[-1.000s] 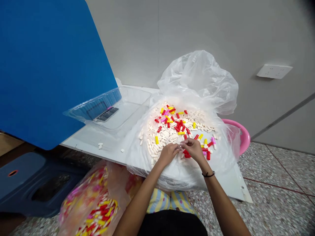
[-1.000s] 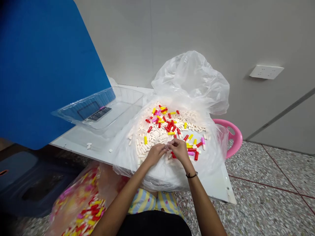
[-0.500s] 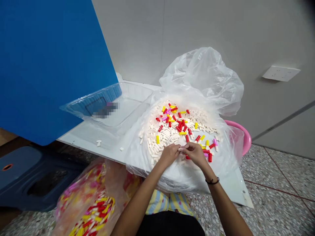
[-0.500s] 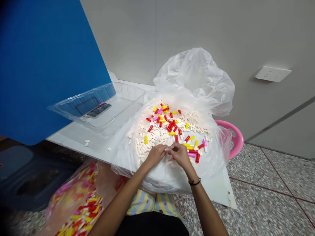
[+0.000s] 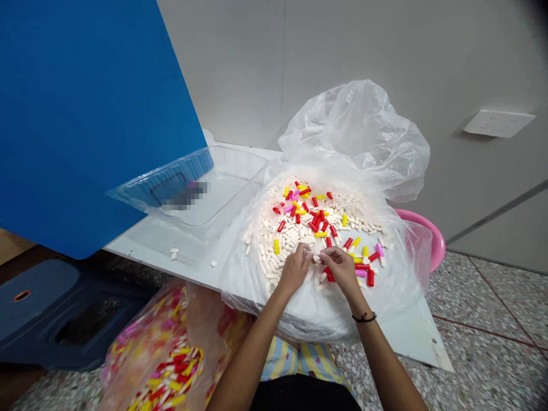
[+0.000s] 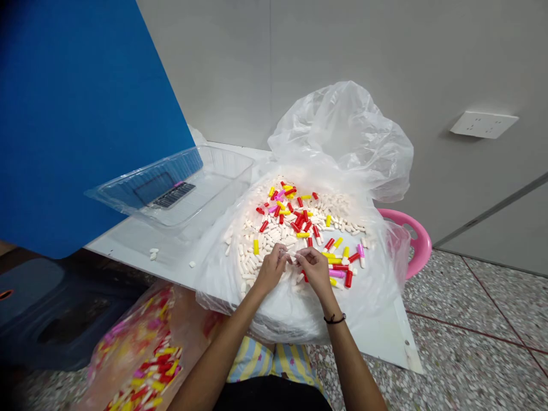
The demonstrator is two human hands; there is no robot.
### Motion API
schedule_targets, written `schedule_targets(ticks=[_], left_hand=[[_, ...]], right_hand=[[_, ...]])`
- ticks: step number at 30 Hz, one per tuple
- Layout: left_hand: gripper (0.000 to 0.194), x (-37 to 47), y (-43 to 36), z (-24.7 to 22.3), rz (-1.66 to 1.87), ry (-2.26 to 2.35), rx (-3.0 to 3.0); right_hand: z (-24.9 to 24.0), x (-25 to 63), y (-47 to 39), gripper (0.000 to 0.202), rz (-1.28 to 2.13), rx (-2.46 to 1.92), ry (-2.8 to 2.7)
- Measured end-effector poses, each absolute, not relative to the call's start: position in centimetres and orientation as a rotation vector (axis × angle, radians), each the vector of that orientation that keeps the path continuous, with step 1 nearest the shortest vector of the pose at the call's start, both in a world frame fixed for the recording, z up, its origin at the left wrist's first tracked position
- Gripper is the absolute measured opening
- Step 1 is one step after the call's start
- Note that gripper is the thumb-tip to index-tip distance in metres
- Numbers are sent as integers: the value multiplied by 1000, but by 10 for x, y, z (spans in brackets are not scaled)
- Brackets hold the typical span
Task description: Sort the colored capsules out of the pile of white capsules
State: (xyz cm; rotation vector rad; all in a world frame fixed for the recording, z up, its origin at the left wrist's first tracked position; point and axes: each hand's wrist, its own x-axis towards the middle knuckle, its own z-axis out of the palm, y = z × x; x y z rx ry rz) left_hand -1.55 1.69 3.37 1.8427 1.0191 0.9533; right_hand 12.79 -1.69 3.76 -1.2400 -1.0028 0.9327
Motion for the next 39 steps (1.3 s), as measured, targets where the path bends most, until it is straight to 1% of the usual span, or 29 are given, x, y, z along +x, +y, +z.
schedule_targets(ticks=[4,9,13,17,20,26,30,34,39], left_hand=[[16,-15,16,33,1116,988,1635],[17,-15,16,32,1153,964,1562],[22,-14,18,29,1205,1028,1514],[27,-12,22,26,1296,1050,1348],[29,-11,24,27,1343,995,1202],[33,-11,23,29,1362,995,1117],[35,-13,24,24,1349,1096,1245],[33,-16,25,23,1337,1161,1531],[34,-15,22,25,1180,1113,1726]], right_hand=[[26,121,-18,24,878,-1249,-969],[17,114,-23,18,792,-1282,-1060],[16,115,-25,15,807,-1272,-1075],[13,111,-26,17,820,-1234,-1101],[14,105,-28,18,802,-1201,-1128],[28,99,-32,14,731,-1214,-932],[32,91,-29,16,756,-1245,-1005],[34,94,-25,23,808,-1269,-1029],[38,121,-30,33,1093,-1275,-1014]])
